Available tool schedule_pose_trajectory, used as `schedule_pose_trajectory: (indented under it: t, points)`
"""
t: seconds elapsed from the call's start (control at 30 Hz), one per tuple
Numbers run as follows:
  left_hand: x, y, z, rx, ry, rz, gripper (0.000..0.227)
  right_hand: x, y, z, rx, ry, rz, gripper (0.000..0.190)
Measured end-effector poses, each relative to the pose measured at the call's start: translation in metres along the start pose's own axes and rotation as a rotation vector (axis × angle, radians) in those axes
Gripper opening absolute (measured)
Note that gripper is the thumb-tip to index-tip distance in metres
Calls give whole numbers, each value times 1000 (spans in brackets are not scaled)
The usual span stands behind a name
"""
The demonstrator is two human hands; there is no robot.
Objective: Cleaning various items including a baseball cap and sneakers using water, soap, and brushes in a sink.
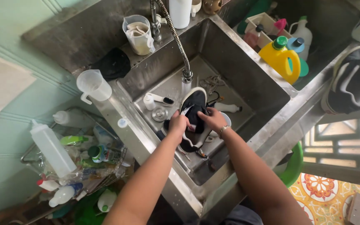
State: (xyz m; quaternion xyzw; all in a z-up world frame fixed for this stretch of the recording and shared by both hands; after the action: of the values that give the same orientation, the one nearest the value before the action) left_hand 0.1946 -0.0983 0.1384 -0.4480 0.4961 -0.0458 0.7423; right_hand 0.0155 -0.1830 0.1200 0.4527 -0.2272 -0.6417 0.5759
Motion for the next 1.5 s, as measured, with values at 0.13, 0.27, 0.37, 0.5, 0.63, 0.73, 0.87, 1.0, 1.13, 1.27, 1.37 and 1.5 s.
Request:
schedule_pose_trajectory:
  t: [0.13,0.27,0.37,0.5,0.63,0.73,0.87,1.0,1.13,1.27,1.37,1.5]
  points:
    - [66,21,-5,42,41,-30,28,11,41,-17,425,376,-667,49]
    - [104,12,-6,95,-30,199,22,41,34,-41,583,567,-805,41]
    - [131,8,-8,116,-50,238,25,64,27,-62,639,528,-750,40]
    - [144,-20,-13,184,-86,-100,58,98,2,-87,681,282,-507,53]
    - [134,-57,-22,422,-129,-315,44,127,-31,-103,815,101,-400,59]
    - [143,-59,-27,387,-129,-265,42,136,-45,-107,808,98,-469,45]
    - [141,-66,-38,325,-98,-273,34,142,-43,-104,757,23,-503,38]
    - [137,-75,-41,227,-170,-244,32,146,-29,-100,851,20,-423,42]
    - [141,-72,-43,120,-177,-233,32,149,-23,-97,834,5,-364,47]
    - [137,-78,-41,81,-182,-222,34,146,-7,-91,871,4,-436,53]
    - [134,-79,-41,61,-176,-206,34,148,-11,-93,850,3,-417,58]
    - [133,-81,-40,44,-170,-206,35,150,-17,-98,812,-7,-373,62]
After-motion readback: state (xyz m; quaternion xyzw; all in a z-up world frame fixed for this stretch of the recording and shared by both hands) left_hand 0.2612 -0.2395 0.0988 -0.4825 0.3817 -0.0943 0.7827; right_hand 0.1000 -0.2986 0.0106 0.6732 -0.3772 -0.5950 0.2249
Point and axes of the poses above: each hand's wrist, its own x-axis towards the middle knuckle, its own z-axis out of the back of the hand, y = z × x, the point moved 4 cm from there along x, towards the middle knuckle, and after that the axes turned 8 degrees about -y, right-handed, at the moved point
